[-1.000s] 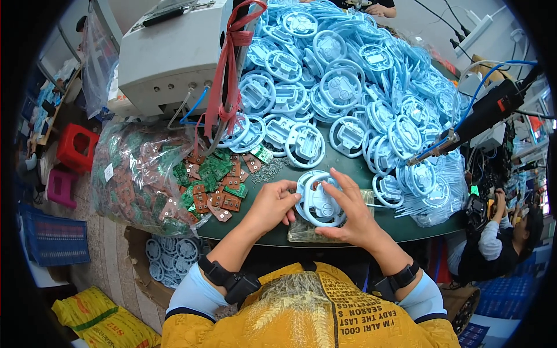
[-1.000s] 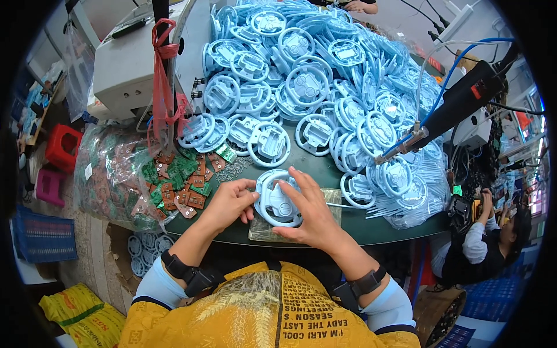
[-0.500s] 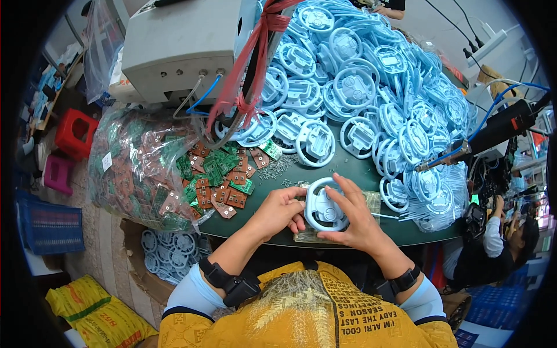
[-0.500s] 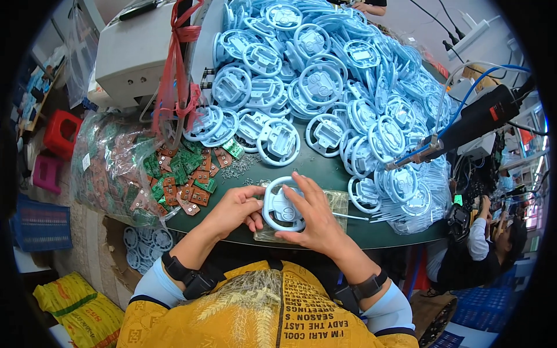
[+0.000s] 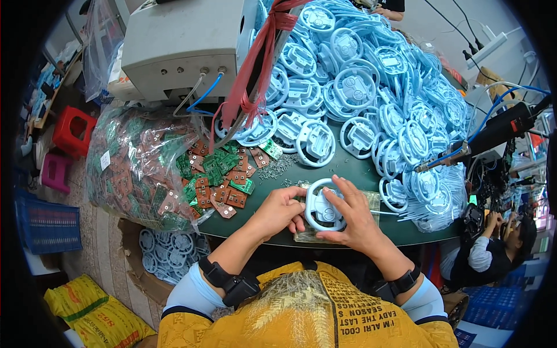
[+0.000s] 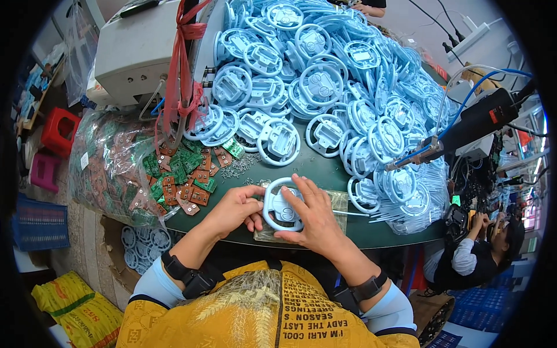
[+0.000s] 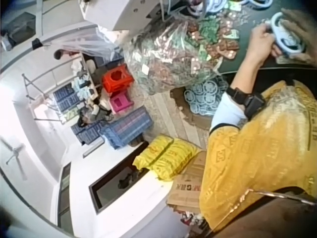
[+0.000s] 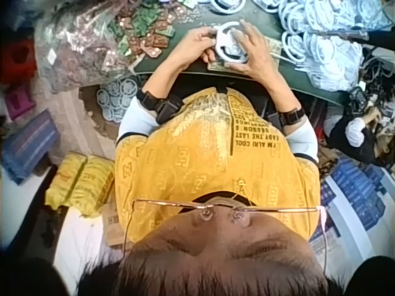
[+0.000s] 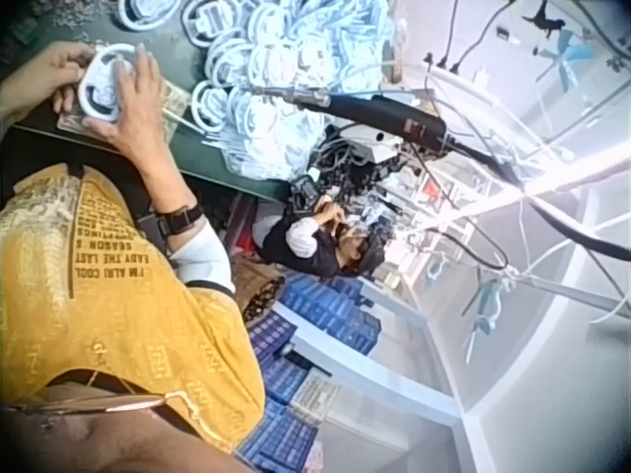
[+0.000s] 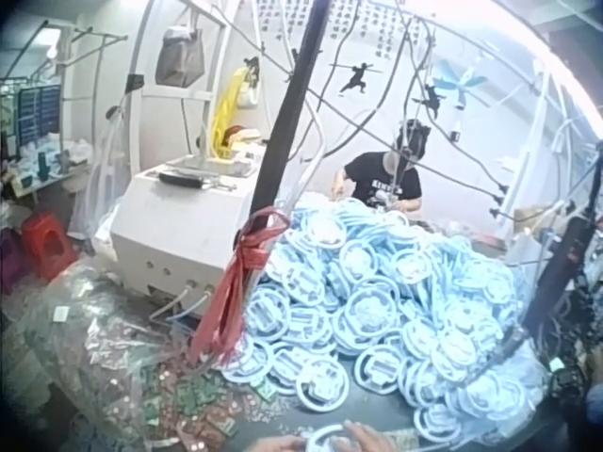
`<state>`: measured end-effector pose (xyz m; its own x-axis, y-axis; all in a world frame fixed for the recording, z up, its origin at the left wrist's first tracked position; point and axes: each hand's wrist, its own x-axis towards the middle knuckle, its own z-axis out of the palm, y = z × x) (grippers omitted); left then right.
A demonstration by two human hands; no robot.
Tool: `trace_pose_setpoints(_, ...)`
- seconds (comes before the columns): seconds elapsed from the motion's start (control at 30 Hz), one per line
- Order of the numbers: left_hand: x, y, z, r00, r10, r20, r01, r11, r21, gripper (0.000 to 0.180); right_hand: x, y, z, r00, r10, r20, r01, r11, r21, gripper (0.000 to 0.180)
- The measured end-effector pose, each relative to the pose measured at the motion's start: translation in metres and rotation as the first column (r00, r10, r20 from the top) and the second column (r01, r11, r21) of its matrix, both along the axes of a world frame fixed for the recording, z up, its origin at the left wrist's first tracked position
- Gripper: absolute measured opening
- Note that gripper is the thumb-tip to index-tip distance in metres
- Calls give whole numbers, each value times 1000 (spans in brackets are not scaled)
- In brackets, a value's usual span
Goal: Assembling small electronic circuit boards into blue plastic rings using a power screwdriver in a manufacturing setting.
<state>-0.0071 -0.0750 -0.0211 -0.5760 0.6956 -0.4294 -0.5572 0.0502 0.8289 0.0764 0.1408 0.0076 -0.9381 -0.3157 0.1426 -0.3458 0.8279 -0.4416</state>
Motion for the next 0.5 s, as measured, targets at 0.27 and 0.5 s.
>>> trace_pose_setpoints(0.27,-4,0,-2,998,-36,-58,37,999,15,39,4,-4,-13,999,6,-45,-1,994,105,90)
trace_pose_setpoints(0.5,0,11,5,991,11,-131,-15,999,-30,36,6,2,-21,994,-10,-112,23,993,114,93)
